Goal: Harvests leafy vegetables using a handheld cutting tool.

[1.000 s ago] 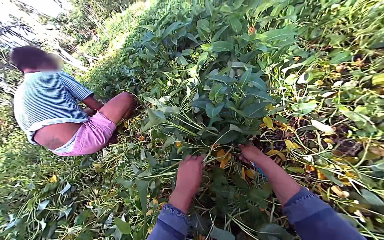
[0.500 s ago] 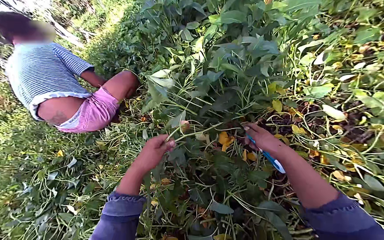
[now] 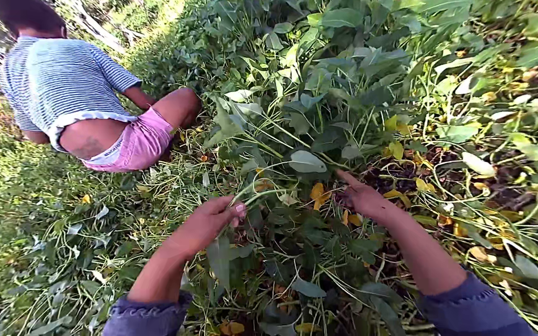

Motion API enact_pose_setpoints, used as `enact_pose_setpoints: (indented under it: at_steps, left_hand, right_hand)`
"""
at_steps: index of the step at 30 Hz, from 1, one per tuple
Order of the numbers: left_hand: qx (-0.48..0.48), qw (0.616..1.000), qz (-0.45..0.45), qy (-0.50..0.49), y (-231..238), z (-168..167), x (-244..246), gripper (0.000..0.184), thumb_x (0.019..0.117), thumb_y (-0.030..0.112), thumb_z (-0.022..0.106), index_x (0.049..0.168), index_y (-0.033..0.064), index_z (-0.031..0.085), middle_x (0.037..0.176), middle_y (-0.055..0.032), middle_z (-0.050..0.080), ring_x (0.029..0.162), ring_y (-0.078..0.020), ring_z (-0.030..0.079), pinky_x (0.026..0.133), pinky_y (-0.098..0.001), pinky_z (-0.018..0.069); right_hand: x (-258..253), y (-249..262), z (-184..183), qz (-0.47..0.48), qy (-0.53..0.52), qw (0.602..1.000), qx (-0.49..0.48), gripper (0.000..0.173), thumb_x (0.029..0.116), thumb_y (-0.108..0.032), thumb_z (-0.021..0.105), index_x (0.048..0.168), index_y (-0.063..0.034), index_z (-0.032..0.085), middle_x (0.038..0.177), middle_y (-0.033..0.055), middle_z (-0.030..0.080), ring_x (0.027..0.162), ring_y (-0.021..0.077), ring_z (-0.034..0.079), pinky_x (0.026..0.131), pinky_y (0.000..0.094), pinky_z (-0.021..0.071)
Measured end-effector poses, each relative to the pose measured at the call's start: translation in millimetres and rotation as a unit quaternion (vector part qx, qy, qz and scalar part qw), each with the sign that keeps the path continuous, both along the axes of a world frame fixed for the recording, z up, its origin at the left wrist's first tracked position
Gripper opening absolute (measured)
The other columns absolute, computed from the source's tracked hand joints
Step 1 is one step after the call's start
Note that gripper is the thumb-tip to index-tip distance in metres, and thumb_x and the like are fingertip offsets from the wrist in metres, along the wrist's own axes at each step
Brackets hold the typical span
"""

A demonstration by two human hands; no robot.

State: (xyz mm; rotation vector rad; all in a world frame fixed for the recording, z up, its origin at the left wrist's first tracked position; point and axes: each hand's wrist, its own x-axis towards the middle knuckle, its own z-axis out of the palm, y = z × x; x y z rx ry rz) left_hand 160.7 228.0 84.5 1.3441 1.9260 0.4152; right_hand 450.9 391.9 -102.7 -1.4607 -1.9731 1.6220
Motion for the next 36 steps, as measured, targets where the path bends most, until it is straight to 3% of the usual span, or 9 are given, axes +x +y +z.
enact_pose_setpoints:
  at_steps: [4,7,9,12,19,24,27,33,36]
  left_hand:
    - [0.113,0.978,0.136,-0.111,-42,42,-60,0.031,0.1076,0.030,0.041,0.093,0.0187,0.067,0.079,0.0043,0.062,0.060,-0.0012,0.053,0.049,-0.0138,0.0425]
    - [0.228,0.942,0.216,-0.115,-64,84,-79,0.038,0.1100,0.030,0.029,0.087,0.0223,0.058,0.073,0.0095,0.056,0.056,0.0014,0.050,0.048,-0.0112,0.0408]
    - [0.290,0.923,0.220,-0.124,-78,106,-90,0.036,0.1103,0.030,0.029,0.087,0.0208,0.054,0.068,0.0097,0.052,0.052,0.0015,0.048,0.045,-0.0109,0.0395]
    - [0.299,0.938,0.157,-0.076,-91,110,-80,0.031,0.1101,0.034,0.037,0.089,0.0228,0.057,0.066,0.0115,0.054,0.050,0.0017,0.049,0.046,-0.0121,0.0431]
    - [-0.015,0.996,0.027,-0.081,-48,-44,71,0.030,0.1102,0.029,0.045,0.109,0.0037,0.061,0.071,-0.0056,0.061,0.060,-0.0157,0.062,0.058,-0.0332,0.0555]
    - [-0.155,0.987,-0.035,0.017,-13,-113,109,0.062,0.0926,0.058,0.067,0.121,0.0036,0.068,0.114,-0.0193,0.068,0.109,-0.0347,0.065,0.097,-0.0589,0.0503]
    - [-0.304,0.942,-0.132,0.061,-8,-128,122,0.070,0.0823,0.057,0.079,0.113,-0.0047,0.068,0.114,-0.0275,0.066,0.109,-0.0436,0.064,0.092,-0.0675,0.0485]
    - [-0.301,0.945,-0.122,0.025,4,-132,73,0.042,0.0952,0.032,0.072,0.118,-0.0036,0.066,0.106,-0.0223,0.066,0.095,-0.0331,0.062,0.087,-0.0567,0.0491]
    - [-0.304,0.947,-0.106,-0.026,24,-124,45,0.033,0.1004,0.030,0.066,0.118,0.0025,0.067,0.102,-0.0120,0.066,0.088,-0.0178,0.060,0.081,-0.0403,0.0499]
  right_hand:
    - [22,-39,22,0.041,0.062,0.996,-0.038,0.048,0.1124,-0.039,0.034,0.158,-0.0248,0.035,0.097,0.0116,0.069,0.063,0.0185,0.059,0.059,0.0366,0.0510]
    - [2,-96,32,0.191,-0.017,0.978,-0.079,0.066,0.0980,-0.048,0.067,0.150,-0.0142,0.045,0.108,0.0171,0.066,0.081,0.0288,0.066,0.075,0.0482,0.0569]
    - [-12,-132,37,0.278,-0.071,0.955,-0.077,0.070,0.0938,-0.025,0.075,0.153,-0.0159,0.039,0.117,0.0236,0.064,0.100,0.0400,0.066,0.089,0.0587,0.0537]
    - [4,-160,41,0.358,0.013,0.931,-0.063,0.054,0.0946,-0.012,0.070,0.144,-0.0129,0.047,0.100,0.0186,0.067,0.087,0.0352,0.067,0.078,0.0548,0.0560]
    - [25,-170,61,0.355,0.310,0.881,-0.044,0.016,0.0982,-0.016,0.069,0.110,-0.0051,0.068,0.094,0.0057,0.070,0.074,0.0081,0.062,0.066,0.0265,0.0530]
    - [0,-179,65,0.385,0.352,0.853,-0.031,0.015,0.0978,-0.011,0.067,0.108,0.0005,0.068,0.095,0.0125,0.073,0.077,0.0158,0.066,0.071,0.0345,0.0552]
    - [-1,-179,69,0.418,0.316,0.851,-0.038,0.022,0.0984,-0.013,0.067,0.116,0.0000,0.069,0.097,0.0146,0.073,0.080,0.0211,0.069,0.075,0.0417,0.0568]
    - [41,-122,39,0.033,0.237,0.969,-0.069,0.033,0.1072,-0.032,0.050,0.134,-0.0161,0.060,0.110,0.0025,0.074,0.060,0.0073,0.062,0.054,0.0243,0.0531]
    - [61,-120,-8,-0.064,0.122,0.981,-0.137,0.036,0.1093,-0.028,0.049,0.140,-0.0108,0.057,0.113,0.0096,0.067,0.064,0.0168,0.065,0.059,0.0339,0.0581]
